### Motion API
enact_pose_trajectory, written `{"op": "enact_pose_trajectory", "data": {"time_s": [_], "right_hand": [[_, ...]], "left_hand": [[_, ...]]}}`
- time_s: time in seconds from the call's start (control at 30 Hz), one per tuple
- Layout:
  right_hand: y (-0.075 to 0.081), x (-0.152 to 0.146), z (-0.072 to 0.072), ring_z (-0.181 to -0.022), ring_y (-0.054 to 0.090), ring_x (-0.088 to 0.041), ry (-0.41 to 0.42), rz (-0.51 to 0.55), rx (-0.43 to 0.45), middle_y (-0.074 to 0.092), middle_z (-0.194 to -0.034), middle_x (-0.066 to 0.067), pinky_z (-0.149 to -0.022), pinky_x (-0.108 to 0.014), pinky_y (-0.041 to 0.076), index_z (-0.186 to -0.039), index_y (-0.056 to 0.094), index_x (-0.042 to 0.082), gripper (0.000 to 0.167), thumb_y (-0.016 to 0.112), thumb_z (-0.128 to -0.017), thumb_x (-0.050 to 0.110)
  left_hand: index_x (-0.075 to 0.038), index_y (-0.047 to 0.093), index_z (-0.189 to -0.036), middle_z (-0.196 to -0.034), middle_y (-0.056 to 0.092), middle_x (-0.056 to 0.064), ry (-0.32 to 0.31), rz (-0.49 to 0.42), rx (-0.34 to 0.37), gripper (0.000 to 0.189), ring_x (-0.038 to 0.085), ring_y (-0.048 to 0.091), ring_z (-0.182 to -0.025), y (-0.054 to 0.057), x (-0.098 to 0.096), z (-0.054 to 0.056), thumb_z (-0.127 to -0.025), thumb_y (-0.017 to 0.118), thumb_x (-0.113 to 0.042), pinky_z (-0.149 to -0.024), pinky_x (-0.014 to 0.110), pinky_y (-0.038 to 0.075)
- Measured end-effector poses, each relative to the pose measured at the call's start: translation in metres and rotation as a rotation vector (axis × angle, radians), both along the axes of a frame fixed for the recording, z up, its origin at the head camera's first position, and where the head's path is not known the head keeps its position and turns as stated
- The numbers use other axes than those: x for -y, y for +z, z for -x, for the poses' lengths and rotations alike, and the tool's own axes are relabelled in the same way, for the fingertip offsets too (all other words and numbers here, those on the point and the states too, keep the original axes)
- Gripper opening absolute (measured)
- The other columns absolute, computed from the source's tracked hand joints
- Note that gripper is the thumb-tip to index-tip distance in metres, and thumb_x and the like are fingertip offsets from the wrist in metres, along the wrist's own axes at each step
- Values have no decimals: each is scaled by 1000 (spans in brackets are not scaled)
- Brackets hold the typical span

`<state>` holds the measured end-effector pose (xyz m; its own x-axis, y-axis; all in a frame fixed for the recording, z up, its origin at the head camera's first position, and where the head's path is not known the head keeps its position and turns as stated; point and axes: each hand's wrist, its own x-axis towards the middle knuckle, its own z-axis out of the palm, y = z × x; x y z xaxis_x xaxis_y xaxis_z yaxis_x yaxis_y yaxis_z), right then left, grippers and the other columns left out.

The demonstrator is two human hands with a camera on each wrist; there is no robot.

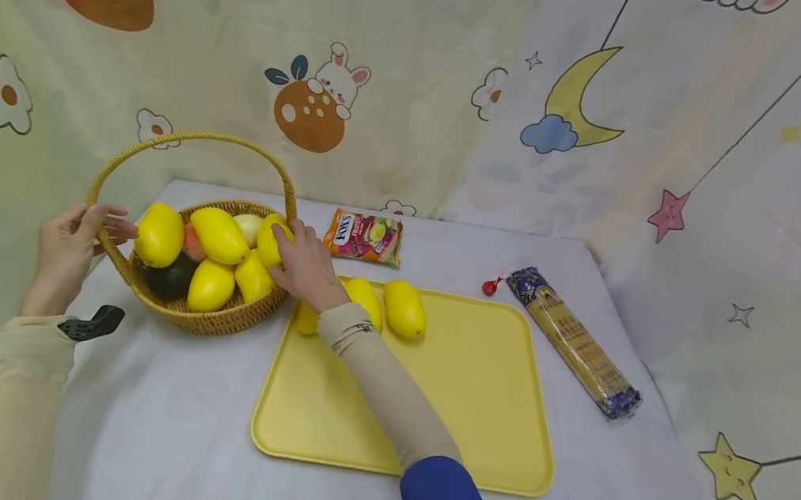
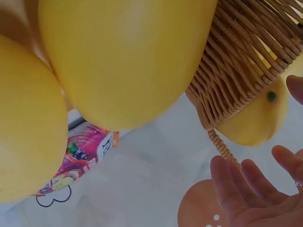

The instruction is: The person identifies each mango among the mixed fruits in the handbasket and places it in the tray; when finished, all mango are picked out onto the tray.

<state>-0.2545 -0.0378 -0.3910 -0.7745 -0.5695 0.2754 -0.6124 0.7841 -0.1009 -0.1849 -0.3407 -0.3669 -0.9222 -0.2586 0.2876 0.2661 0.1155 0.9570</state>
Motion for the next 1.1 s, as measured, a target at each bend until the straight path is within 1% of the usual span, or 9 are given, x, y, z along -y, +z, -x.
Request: {"op": "enact_pose_trajectory", "data": {"time_s": [0.13, 0.2, 0.4, 0.47, 0.57, 0.7, 0.87, 0.97, 1.1], "right_hand": [[-2, 5, 5, -116, 50, -27, -11, -12, 33, 38, -143, -15, -80, -35, 54, -144, 36, 17, 64, 63, -91, 37], [-4, 7, 6, -116, 50, -27, -15, -19, 36, 38, -143, -15, -81, -34, 54, -144, 36, 16, 63, 63, -91, 36], [-4, 16, 8, -117, 50, -26, -18, -26, 46, 36, -143, -15, -76, -30, 53, -145, 36, 15, 64, 64, -90, 35], [-4, 19, 10, -118, 49, -26, -14, -37, 51, 36, -143, -15, -75, -29, 53, -145, 36, 16, 64, 64, -91, 36], [-4, 23, 12, -118, 49, -25, -18, -57, 47, 36, -143, -15, -77, -29, 53, -144, 37, 16, 64, 64, -91, 37], [-4, 28, 13, -118, 48, -25, -40, -82, 38, 37, -143, -14, -78, -30, 53, -143, 38, 16, 63, 64, -90, 36], [-6, 32, 12, -113, 50, -25, -71, -98, -4, 40, -139, -14, -74, -29, 53, -140, 41, 15, 60, 66, -89, 33], [-8, 33, 12, -109, 52, -25, -84, -94, -28, 42, -137, -13, -73, -28, 53, -137, 45, 14, 58, 67, -87, 33], [-9, 31, 11, -109, 52, -24, -73, -65, -23, 42, -137, -13, -76, -28, 52, -136, 47, 15, 58, 68, -86, 35]], "left_hand": [[-5, 64, -107, -81, 71, -10, 17, 55, 24, 32, 6, 64, -78, 0, -1, 0, -96, 53, -33, -74, 9, 51], [-6, 64, -108, -81, 70, -10, 25, 73, 31, 32, 5, 64, -78, 0, -1, 0, -96, 53, -34, -74, 9, 50], [-6, 65, -106, -81, 71, -9, 12, 35, 12, 30, 6, 64, -78, -2, -1, 3, -96, 53, -32, -74, 9, 51], [-5, 65, -105, -80, 71, -8, 1, 4, -4, 29, 6, 65, -77, -2, -1, 3, -96, 54, -30, -74, 10, 51], [-5, 66, -103, -79, 72, -7, -5, -16, -20, 27, 6, 65, -76, -3, 0, 2, -96, 54, -28, -74, 10, 52], [-7, 66, -103, -80, 72, -7, 1, -7, -17, 27, 6, 66, -77, -3, 0, 1, -96, 54, -29, -74, 10, 51], [-5, 65, -105, -81, 71, -7, 14, 10, -7, 30, 7, 65, -78, -2, 0, 1, -96, 54, -31, -74, 9, 51], [-5, 65, -107, -82, 71, -7, 18, 22, 8, 32, 7, 64, -79, -1, -1, 0, -96, 54, -33, -75, 9, 51], [-5, 65, -107, -82, 71, -7, 16, 14, 14, 33, 7, 64, -79, -2, -1, 0, -95, 55, -33, -75, 9, 51]]}}
